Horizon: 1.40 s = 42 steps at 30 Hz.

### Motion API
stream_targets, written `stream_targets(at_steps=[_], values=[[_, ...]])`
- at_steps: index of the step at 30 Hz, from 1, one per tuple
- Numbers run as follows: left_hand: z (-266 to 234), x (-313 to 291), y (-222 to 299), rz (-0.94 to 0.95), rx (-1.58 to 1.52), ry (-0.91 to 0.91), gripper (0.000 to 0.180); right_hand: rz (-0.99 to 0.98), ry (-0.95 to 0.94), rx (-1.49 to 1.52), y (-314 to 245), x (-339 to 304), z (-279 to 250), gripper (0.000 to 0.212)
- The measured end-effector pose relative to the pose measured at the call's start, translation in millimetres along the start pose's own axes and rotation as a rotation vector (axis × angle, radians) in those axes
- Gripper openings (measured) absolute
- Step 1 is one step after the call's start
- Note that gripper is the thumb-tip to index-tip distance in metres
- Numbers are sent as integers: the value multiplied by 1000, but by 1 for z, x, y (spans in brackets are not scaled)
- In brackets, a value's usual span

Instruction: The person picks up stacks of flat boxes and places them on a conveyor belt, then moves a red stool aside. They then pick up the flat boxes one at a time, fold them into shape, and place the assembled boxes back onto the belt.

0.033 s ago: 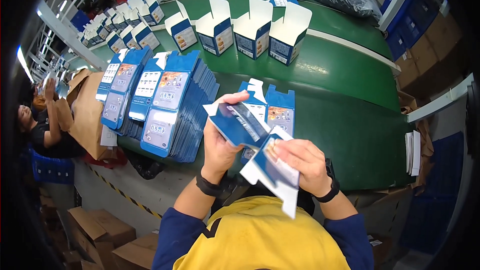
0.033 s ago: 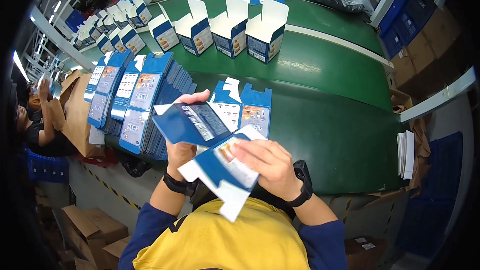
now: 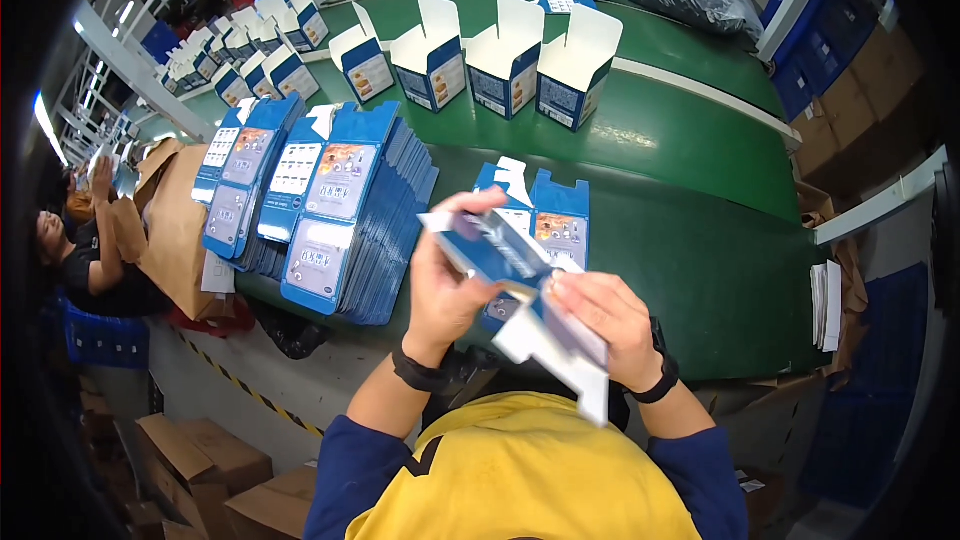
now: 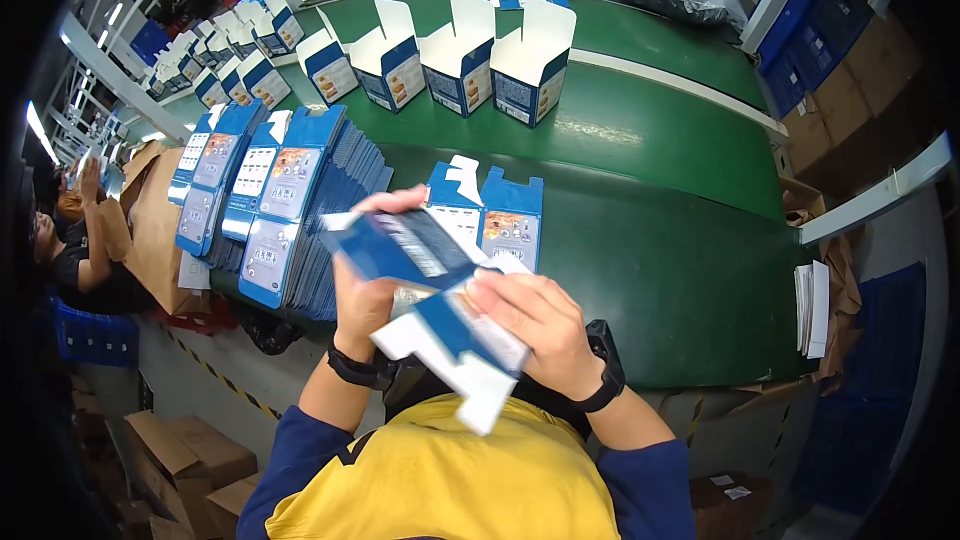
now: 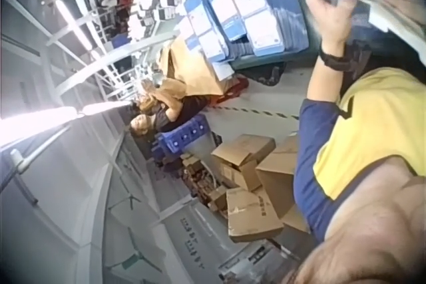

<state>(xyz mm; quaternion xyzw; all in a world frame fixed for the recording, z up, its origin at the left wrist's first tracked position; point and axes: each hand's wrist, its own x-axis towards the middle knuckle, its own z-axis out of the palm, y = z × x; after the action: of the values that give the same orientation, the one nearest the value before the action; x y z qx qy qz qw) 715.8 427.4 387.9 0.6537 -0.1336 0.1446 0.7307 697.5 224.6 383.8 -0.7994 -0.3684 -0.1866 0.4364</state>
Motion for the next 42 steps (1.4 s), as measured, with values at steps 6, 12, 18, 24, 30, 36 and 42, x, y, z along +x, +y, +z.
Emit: stream_targets(at_steps=[6, 12, 18, 24, 30, 36, 42], values=[[10, -16, -6, -375, 69, -529, 98, 542, 19, 752, 23, -17, 0, 128], [45, -32, -13, -327, -27, -685, 96, 434, 198, 651, 52, -11, 19, 156], [29, -15, -12, 300, 556, -372, 89, 360, 156, 981, 14, 3, -24, 150], [25, -4, -16, 509, 462, -311, 89, 188, 100, 718, 23, -2, -28, 118], [32, -18, -24, 525, 355, -389, 80, 443, 209, 797, 11, 5, -20, 108], [36, -16, -9, 536, 410, -392, 48, 292, 259, 1393, 17, 3, -20, 103], [33, -7, -4, 471, 469, -459, 46, 287, 263, 771, 16, 0, -17, 73]])
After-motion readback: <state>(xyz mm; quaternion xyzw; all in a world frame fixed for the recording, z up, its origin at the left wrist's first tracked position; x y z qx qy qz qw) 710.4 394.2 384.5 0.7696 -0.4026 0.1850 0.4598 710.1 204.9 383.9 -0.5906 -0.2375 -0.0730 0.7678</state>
